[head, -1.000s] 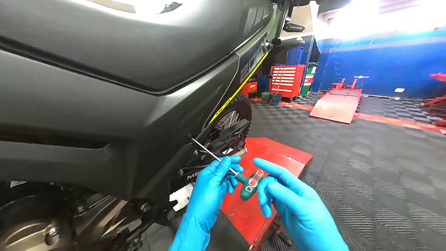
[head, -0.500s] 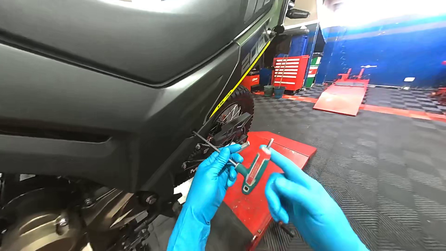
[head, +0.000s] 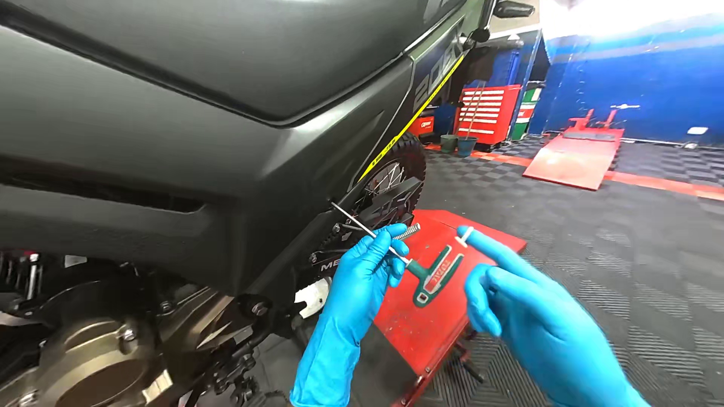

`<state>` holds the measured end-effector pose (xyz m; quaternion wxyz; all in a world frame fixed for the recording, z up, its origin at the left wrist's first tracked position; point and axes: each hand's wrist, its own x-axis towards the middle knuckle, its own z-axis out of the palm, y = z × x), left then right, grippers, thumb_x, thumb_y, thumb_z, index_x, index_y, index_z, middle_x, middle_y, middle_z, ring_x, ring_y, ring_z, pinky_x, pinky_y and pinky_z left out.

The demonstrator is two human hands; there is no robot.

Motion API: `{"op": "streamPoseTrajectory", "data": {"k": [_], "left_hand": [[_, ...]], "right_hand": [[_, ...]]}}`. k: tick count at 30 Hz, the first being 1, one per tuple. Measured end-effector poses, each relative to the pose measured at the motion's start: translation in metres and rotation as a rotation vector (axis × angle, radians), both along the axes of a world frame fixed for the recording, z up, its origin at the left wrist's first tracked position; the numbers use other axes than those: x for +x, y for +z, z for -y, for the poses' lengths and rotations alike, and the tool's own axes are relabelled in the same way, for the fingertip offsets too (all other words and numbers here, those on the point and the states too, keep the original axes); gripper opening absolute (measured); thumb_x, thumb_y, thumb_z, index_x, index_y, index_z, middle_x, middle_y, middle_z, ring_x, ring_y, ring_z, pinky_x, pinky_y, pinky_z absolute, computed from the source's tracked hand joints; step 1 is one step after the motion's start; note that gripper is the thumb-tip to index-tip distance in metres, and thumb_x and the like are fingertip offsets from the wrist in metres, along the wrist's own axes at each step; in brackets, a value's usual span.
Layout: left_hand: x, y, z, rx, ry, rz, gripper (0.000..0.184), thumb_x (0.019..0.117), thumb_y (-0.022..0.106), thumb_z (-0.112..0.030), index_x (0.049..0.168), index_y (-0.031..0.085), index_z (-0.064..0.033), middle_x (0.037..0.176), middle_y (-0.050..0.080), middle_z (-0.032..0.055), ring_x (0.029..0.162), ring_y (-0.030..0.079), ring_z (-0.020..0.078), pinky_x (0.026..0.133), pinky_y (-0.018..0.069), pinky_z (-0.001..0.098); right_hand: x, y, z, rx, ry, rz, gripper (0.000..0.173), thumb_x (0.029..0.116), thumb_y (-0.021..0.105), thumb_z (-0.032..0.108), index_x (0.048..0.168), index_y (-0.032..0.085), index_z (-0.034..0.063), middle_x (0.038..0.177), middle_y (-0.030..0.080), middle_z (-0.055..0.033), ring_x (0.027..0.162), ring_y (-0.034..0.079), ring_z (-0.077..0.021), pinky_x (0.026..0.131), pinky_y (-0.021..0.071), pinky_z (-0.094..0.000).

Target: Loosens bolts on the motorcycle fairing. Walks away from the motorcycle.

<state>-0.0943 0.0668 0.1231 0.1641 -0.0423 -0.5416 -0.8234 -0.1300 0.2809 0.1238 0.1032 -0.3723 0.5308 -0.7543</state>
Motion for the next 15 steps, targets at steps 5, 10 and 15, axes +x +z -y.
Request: {"op": "streamPoseTrajectory", "data": {"k": [5,10,15], "left_hand": [[0.001,0.002,0.003,-0.06,-0.007,-0.016,0.035,0.1117,0.039,-0.025,0.132,0.064,-0.0107,0.093,0.064,0.0031,0.069,0.059,0.0079,0.063,0.0527,0.0197],[-0.002,0.0,0.005,-0.078,0.006,-0.007,0.035,0.1116,0.04,-0.026,0.132,0.064,-0.0109,0.093,0.065,0.003,0.068,0.059,0.0067,0.062,0.0529,0.0189],[0.0,0.001,0.007,-0.078,0.011,-0.003,0.036,0.1122,0.037,-0.025,0.132,0.063,-0.01,0.093,0.065,0.0028,0.069,0.06,0.0068,0.063,0.0534,0.0185]], "right_hand": [[0.03,0.0,0.002,0.557,0.19,-0.063,0.041,0.1064,0.051,0.023,0.145,0.057,0.0136,0.083,0.07,-0.0028,0.064,0.065,-0.014,0.058,0.0574,-0.0323],[0.017,0.004,-0.004,0.164,0.109,-0.124,0.043,0.1057,0.045,0.016,0.148,0.052,0.0122,0.084,0.069,-0.0048,0.064,0.062,-0.0112,0.057,0.0548,-0.0263],[0.015,-0.003,0.004,0.557,0.18,0.061,0.043,0.1058,0.048,0.026,0.145,0.054,0.0103,0.081,0.07,-0.0037,0.062,0.064,-0.0131,0.057,0.056,-0.0307]]}}
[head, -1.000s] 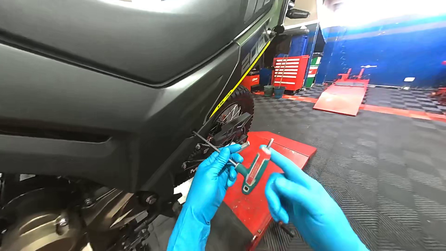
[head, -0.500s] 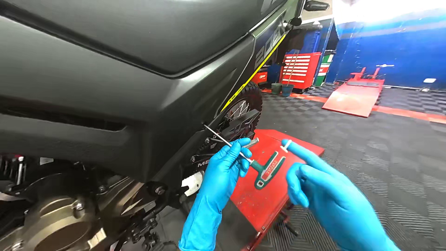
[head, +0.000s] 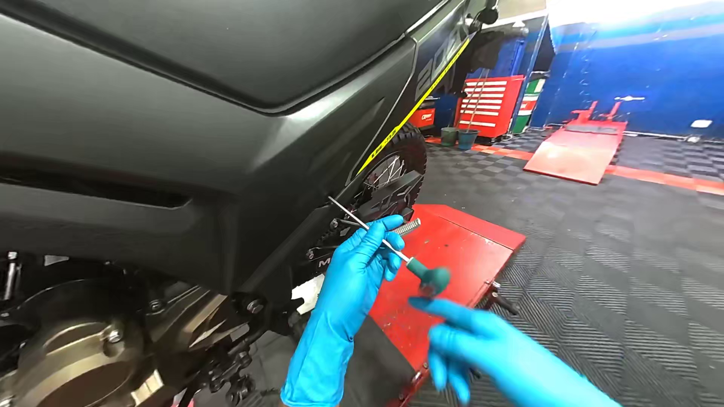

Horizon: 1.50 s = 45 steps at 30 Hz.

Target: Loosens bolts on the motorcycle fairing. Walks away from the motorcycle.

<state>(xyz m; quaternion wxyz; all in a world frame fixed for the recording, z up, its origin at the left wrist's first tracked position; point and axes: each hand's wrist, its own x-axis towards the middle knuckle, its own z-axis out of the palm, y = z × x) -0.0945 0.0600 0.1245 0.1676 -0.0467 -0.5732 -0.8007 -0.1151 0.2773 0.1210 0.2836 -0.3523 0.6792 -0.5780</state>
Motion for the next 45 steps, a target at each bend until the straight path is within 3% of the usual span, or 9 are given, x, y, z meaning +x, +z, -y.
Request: {"op": "streamPoseTrajectory", "data": {"k": [4,8,13,16,23,25,30,37,45], "left_hand": [[-0.004,-0.002,0.0,-0.013,0.018,0.001,0.037,0.1124,0.037,-0.026,0.132,0.063,-0.0098,0.092,0.065,0.0035,0.067,0.06,0.0069,0.062,0.0538,0.0189],[0.0,-0.001,0.001,-0.013,0.031,0.006,0.039,0.1128,0.034,-0.028,0.133,0.062,-0.0102,0.09,0.064,0.0025,0.067,0.06,0.0065,0.061,0.0532,0.0189],[-0.001,-0.002,0.002,-0.033,0.048,0.008,0.039,0.1128,0.035,-0.029,0.134,0.062,-0.012,0.091,0.065,0.0015,0.066,0.059,0.0054,0.061,0.0519,0.0172],[0.001,-0.001,0.002,-0.041,0.072,0.022,0.04,0.1129,0.033,-0.032,0.134,0.062,-0.013,0.091,0.065,0.0006,0.066,0.059,0.0048,0.06,0.0516,0.0167],[0.003,-0.001,0.003,-0.05,0.089,0.011,0.042,0.1134,0.03,-0.033,0.134,0.061,-0.013,0.089,0.064,0.0001,0.064,0.056,0.0042,0.059,0.0492,0.0158],[0.004,0.0,0.004,-0.07,0.097,0.03,0.043,0.1134,0.03,-0.034,0.134,0.061,-0.0139,0.091,0.064,-0.0005,0.065,0.056,0.0047,0.061,0.049,0.0164],[0.004,-0.001,0.002,-0.102,0.13,0.031,0.042,0.1133,0.03,-0.034,0.133,0.063,-0.014,0.091,0.065,-0.0002,0.065,0.056,0.0049,0.061,0.0484,0.0164],[0.007,-0.002,0.001,-0.217,0.168,0.049,0.044,0.1137,0.028,-0.033,0.136,0.062,-0.0164,0.097,0.068,0.0019,0.068,0.058,0.0077,0.062,0.0493,0.0192],[0.004,-0.01,0.006,-0.356,0.113,0.08,0.046,0.1139,0.026,-0.032,0.137,0.062,-0.016,0.103,0.07,0.0049,0.069,0.061,0.0119,0.061,0.0505,0.0238]], "right_hand": [[-0.014,0.006,-0.009,-0.471,0.013,-0.044,0.044,0.1063,0.041,0.022,0.149,0.051,0.018,0.076,0.066,-0.0037,0.057,0.057,-0.007,0.053,0.05,-0.0221],[0.002,-0.007,-0.005,0.006,0.168,0.069,0.046,0.1061,0.049,0.027,0.15,0.052,0.0144,0.083,0.069,-0.005,0.063,0.064,-0.0142,0.058,0.0572,-0.0327],[-0.013,-0.012,-0.009,-0.48,0.014,0.072,0.045,0.105,0.043,0.018,0.149,0.052,0.0196,0.067,0.056,0.0001,0.051,0.047,-0.0034,0.049,0.0428,-0.0191],[0.002,-0.01,0.0,-0.167,0.238,0.143,0.042,0.1061,0.048,0.022,0.147,0.058,0.0182,0.069,0.059,0.0009,0.05,0.048,-0.0047,0.046,0.0421,-0.0203],[-0.009,-0.018,0.016,-0.14,-0.145,0.109,0.045,0.1041,0.056,0.043,0.146,0.054,0.025,0.075,0.065,-0.0051,0.05,0.051,-0.0091,0.043,0.0397,-0.0203],[-0.007,-0.02,0.02,-0.053,-0.224,0.025,0.056,0.0983,0.063,0.051,0.148,0.051,0.0301,0.081,0.068,-0.0028,0.06,0.062,-0.0133,0.052,0.0519,-0.0253],[-0.015,-0.029,0.031,-0.4,-0.239,0.167,0.057,0.0966,0.066,0.014,0.151,0.05,0.0138,0.125,0.069,-0.0141,0.108,0.07,-0.0293,0.095,0.0593,-0.0413],[-0.001,-0.042,0.047,-0.455,-0.517,-0.359,0.035,0.0901,0.067,0.003,0.12,0.075,0.0192,0.115,0.073,0.0026,0.104,0.069,-0.0149,0.089,0.061,-0.031],[-0.003,-0.065,0.046,-0.506,-0.559,-0.127,0.035,0.0859,0.069,-0.003,0.117,0.076,0.0117,0.112,0.075,-0.0067,0.102,0.072,-0.021,0.09,0.0618,-0.0327]]}}
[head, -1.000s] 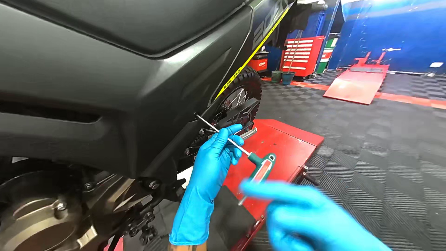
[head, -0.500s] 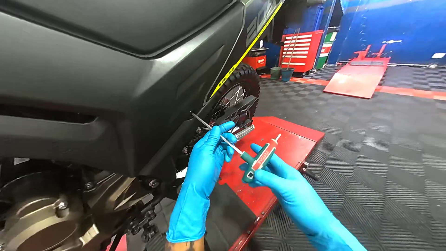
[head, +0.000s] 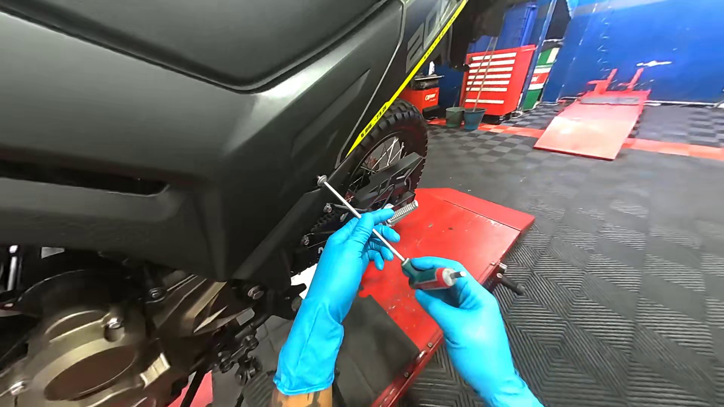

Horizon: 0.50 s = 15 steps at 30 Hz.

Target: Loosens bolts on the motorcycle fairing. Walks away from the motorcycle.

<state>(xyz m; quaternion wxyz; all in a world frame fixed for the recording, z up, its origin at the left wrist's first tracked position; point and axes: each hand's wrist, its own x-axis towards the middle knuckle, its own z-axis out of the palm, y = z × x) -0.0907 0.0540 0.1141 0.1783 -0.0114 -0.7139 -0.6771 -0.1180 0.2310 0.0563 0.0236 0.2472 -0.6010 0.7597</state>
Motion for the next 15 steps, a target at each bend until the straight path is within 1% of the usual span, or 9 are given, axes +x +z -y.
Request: {"op": "streamPoseTrajectory", "data": {"k": [2,4,5,6,8,10,11,12,15], "left_hand": [[0.001,0.0,0.002,-0.067,-0.035,0.047,0.046,0.1137,0.026,-0.032,0.136,0.063,-0.0147,0.105,0.071,0.0055,0.072,0.063,0.0136,0.063,0.0519,0.0257],[0.003,0.003,0.002,-0.148,-0.044,0.119,0.043,0.113,0.031,-0.034,0.137,0.063,-0.0167,0.106,0.073,0.0042,0.075,0.065,0.0145,0.064,0.0525,0.0271],[0.005,0.004,0.0,-0.179,-0.029,0.152,0.041,0.112,0.036,-0.037,0.14,0.061,-0.0187,0.107,0.074,0.0022,0.076,0.067,0.0139,0.065,0.0528,0.0271],[0.005,0.005,-0.001,-0.187,-0.011,0.17,0.043,0.1105,0.04,-0.04,0.145,0.056,-0.0206,0.11,0.074,0.0003,0.08,0.068,0.0134,0.068,0.0543,0.0278],[0.007,0.002,-0.001,-0.11,-0.018,0.108,0.049,0.109,0.044,-0.043,0.153,0.045,-0.0215,0.122,0.071,0.0,0.092,0.07,0.0147,0.079,0.0575,0.0315],[0.009,-0.001,-0.001,0.039,-0.068,-0.013,0.047,0.1097,0.042,-0.043,0.153,0.043,-0.0226,0.131,0.067,0.0023,0.099,0.07,0.0175,0.085,0.0575,0.0342],[0.01,-0.002,-0.004,0.08,-0.077,-0.057,0.046,0.1103,0.04,-0.042,0.152,0.043,-0.0234,0.131,0.067,0.0032,0.099,0.07,0.0179,0.085,0.0578,0.0343],[0.012,-0.003,-0.009,0.098,-0.063,-0.076,0.045,0.1107,0.039,-0.041,0.152,0.045,-0.0242,0.127,0.069,0.0039,0.096,0.071,0.018,0.084,0.058,0.0342],[0.024,-0.009,-0.029,0.136,-0.013,-0.026,0.042,0.1118,0.035,-0.037,0.142,0.056,-0.0179,0.106,0.073,0.0078,0.081,0.07,0.0158,0.075,0.0585,0.0303]], "right_hand": [[-0.002,-0.009,-0.002,-0.051,0.017,0.073,0.034,0.0845,0.069,-0.003,0.117,0.074,0.0072,0.107,0.075,-0.0111,0.097,0.072,-0.0217,0.087,0.0613,-0.032],[-0.003,-0.024,-0.004,-0.138,0.037,0.129,0.034,0.0829,0.069,-0.004,0.117,0.072,0.0012,0.106,0.074,-0.0162,0.096,0.072,-0.024,0.086,0.0614,-0.034],[-0.003,-0.033,-0.006,-0.194,0.055,0.147,0.035,0.0827,0.069,-0.004,0.117,0.07,-0.0025,0.108,0.073,-0.0193,0.098,0.072,-0.0264,0.088,0.0611,-0.0365],[-0.003,-0.042,-0.009,-0.248,0.073,0.163,0.036,0.0826,0.069,-0.005,0.118,0.067,-0.0058,0.11,0.072,-0.0223,0.101,0.071,-0.0293,0.089,0.0607,-0.0396],[0.001,-0.058,-0.016,-0.316,0.115,0.188,0.038,0.0841,0.068,-0.006,0.121,0.063,-0.0089,0.115,0.069,-0.0266,0.107,0.069,-0.0347,0.094,0.0591,-0.0453],[0.009,-0.071,-0.026,-0.34,0.136,0.207,0.039,0.0859,0.066,-0.007,0.125,0.06,-0.008,0.118,0.068,-0.0263,0.111,0.068,-0.0361,0.096,0.0581,-0.0476],[0.013,-0.076,-0.031,-0.341,0.134,0.211,0.039,0.0864,0.065,-0.008,0.125,0.06,-0.0069,0.119,0.068,-0.0254,0.111,0.068,-0.036,0.096,0.0579,-0.0478],[0.015,-0.08,-0.038,-0.329,0.134,0.209,0.038,0.0865,0.064,-0.009,0.125,0.061,-0.0047,0.119,0.069,-0.0233,0.111,0.068,-0.0349,0.096,0.058,-0.0473],[0.019,-0.101,-0.058,-0.288,0.187,0.158,0.037,0.0888,0.066,-0.005,0.124,0.065,0.0075,0.12,0.07,-0.0146,0.111,0.067,-0.0295,0.095,0.0575,-0.045]]}}
